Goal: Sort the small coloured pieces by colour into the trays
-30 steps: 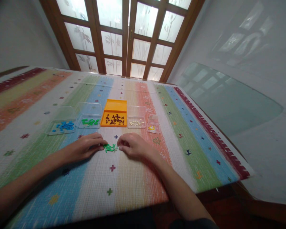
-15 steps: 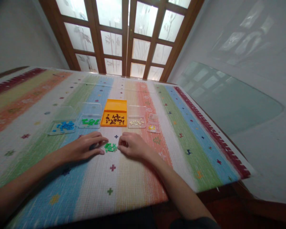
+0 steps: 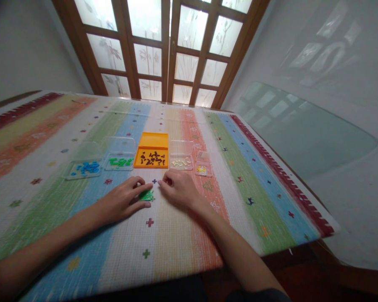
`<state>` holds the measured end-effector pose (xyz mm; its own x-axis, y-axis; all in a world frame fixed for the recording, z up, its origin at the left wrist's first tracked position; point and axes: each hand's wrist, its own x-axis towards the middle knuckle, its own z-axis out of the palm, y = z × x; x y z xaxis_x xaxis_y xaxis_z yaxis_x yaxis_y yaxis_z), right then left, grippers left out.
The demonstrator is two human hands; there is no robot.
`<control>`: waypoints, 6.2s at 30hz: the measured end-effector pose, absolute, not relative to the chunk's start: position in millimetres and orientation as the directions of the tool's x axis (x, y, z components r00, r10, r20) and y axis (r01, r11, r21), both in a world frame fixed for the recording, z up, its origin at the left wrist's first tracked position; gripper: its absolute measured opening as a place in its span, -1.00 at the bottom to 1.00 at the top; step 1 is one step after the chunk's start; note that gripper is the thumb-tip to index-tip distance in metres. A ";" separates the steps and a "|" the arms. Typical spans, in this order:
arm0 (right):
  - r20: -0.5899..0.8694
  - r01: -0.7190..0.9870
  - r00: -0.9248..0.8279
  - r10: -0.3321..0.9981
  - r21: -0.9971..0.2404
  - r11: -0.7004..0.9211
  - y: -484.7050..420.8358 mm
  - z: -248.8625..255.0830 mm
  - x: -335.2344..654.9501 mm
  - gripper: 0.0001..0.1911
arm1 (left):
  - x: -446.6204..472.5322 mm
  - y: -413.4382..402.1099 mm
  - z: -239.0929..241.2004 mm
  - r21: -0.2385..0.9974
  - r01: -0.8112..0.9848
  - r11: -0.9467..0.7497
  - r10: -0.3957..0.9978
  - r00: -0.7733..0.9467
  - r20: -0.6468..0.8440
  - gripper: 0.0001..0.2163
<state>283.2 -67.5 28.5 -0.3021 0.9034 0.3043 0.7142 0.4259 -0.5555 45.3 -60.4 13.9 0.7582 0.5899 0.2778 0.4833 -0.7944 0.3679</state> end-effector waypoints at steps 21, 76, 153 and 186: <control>0.292 0.714 -0.325 0.899 -0.548 0.436 -67.3 25.3 283.9 -0.76 | 38.1 -55.8 12.5 0.321 0.364 -0.874 0.466 0.814 0.346 -0.77; 0.128 0.697 -0.516 0.847 -0.512 0.502 -76.7 30.3 281.1 -0.66 | 20.6 -32.9 16.3 0.276 0.506 -0.817 0.576 0.742 0.344 -0.74; 0.230 0.704 -0.513 0.827 -0.439 0.559 -78.8 17.1 265.0 -0.87 | 8.5 -25.2 33.5 0.433 0.513 -0.741 0.671 0.536 0.512 -0.85; 0.141 0.744 -0.631 0.763 -0.170 0.647 -81.3 19.5 260.3 -0.85 | 9.7 -28.7 36.8 0.366 0.382 -0.849 0.503 0.798 0.333 -0.76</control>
<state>260.3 -81.3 19.5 -0.6309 0.7629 0.1412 0.7437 0.6465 -0.1702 9.7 -28.7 36.8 0.7976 0.5026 0.3334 0.3817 -0.8487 0.3661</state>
